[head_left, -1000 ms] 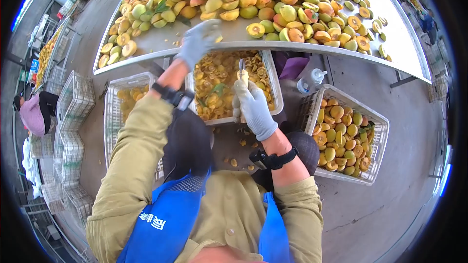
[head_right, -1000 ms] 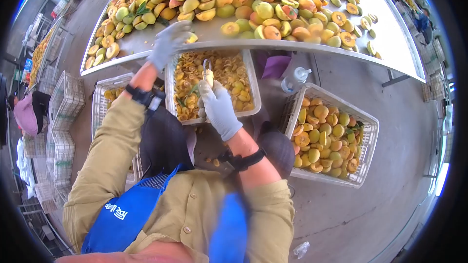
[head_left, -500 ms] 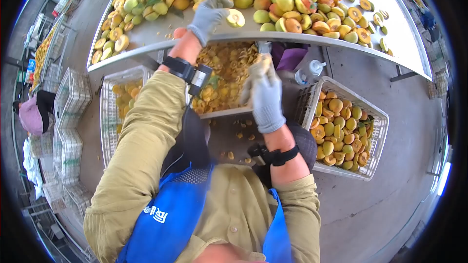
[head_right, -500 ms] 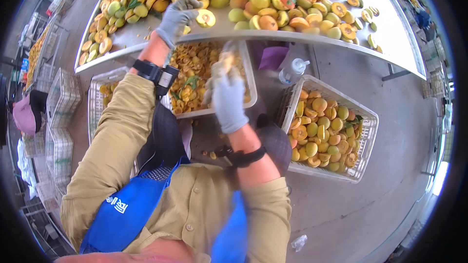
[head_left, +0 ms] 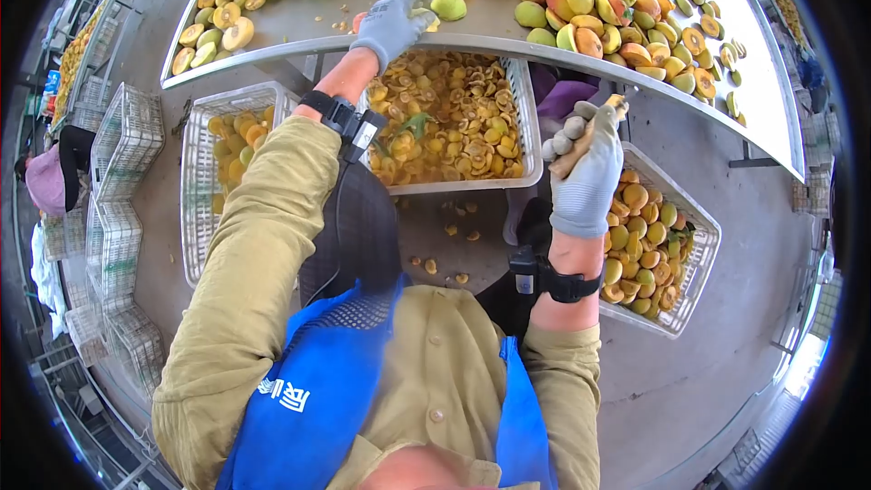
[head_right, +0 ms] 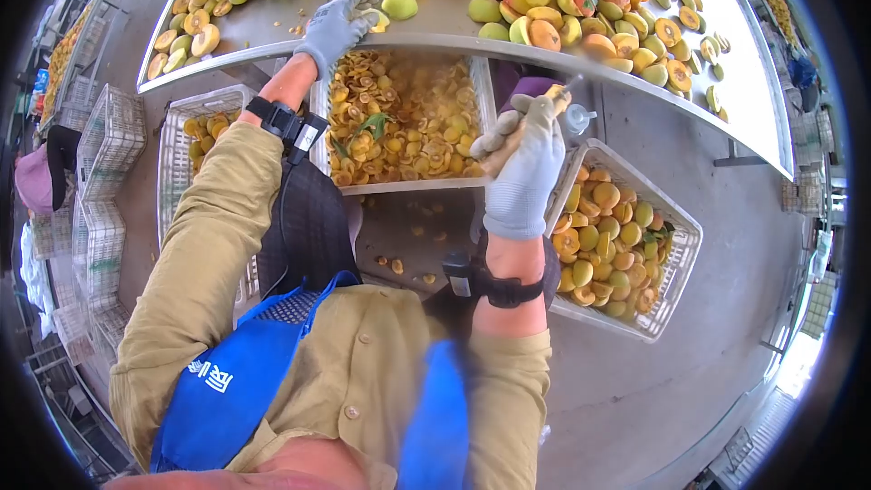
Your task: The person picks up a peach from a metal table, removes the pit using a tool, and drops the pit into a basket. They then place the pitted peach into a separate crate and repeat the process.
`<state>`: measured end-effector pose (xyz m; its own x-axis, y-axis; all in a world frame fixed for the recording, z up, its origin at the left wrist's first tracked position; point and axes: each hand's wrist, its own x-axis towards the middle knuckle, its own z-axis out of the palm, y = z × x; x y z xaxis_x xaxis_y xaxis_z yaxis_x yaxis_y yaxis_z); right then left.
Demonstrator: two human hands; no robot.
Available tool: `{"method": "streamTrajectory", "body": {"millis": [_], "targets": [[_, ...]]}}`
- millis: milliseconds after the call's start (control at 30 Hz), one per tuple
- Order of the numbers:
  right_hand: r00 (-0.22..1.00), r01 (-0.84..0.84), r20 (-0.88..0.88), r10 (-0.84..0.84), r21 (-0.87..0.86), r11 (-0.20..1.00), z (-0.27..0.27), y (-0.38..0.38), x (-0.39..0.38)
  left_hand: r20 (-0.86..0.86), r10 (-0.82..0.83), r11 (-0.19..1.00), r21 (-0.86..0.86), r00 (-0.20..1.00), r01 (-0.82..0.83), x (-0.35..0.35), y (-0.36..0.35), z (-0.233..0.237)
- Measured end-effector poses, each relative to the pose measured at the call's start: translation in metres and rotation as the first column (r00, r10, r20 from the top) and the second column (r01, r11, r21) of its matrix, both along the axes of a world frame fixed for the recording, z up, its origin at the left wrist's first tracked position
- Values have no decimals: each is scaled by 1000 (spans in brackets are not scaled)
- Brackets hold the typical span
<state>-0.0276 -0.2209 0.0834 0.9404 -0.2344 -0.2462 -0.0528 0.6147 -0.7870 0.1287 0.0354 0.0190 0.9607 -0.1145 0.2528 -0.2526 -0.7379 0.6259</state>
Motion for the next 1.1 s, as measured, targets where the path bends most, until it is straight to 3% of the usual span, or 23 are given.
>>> {"method": "streamTrajectory", "body": {"millis": [133,267,300,400,500,633,733,900,1000,1033,1067,1100], "targets": [[998,-50,48,45,108,993,2,-12,-3,131,85,987,125,988,-101,-1,-12,-2],[997,-63,56,56,138,988,5,-14,-8,275,16,1000,7,961,-18,2,-40,6],[998,-63,38,58,148,987,6,-14,-8,231,-63,993,-81,971,83,7,-51,6],[996,-81,-12,85,185,979,8,-13,-10,63,-206,969,-126,976,213,19,-85,12],[993,-97,-46,111,237,967,7,-9,-10,122,-361,926,166,924,340,43,-114,9],[992,-93,-62,114,271,958,7,-8,-9,-222,-386,853,285,896,438,67,-136,4],[992,-103,-52,117,218,970,0,-7,-5,-97,-379,853,349,920,388,78,-135,-7],[983,-144,-101,155,102,984,-12,3,2,-226,-369,725,537,901,432,72,-127,9],[994,-98,-45,99,11,995,-20,-4,4,-235,-267,735,578,935,355,57,-111,25],[997,-53,-47,60,143,988,-20,-5,5,-99,-275,819,497,956,287,55,-98,17],[995,-31,-92,47,164,986,-16,-7,5,-76,-257,884,384,963,267,56,-84,12],[995,-54,-75,65,145,988,-16,-7,3,-116,-192,977,75,975,201,48,-78,19]]}}
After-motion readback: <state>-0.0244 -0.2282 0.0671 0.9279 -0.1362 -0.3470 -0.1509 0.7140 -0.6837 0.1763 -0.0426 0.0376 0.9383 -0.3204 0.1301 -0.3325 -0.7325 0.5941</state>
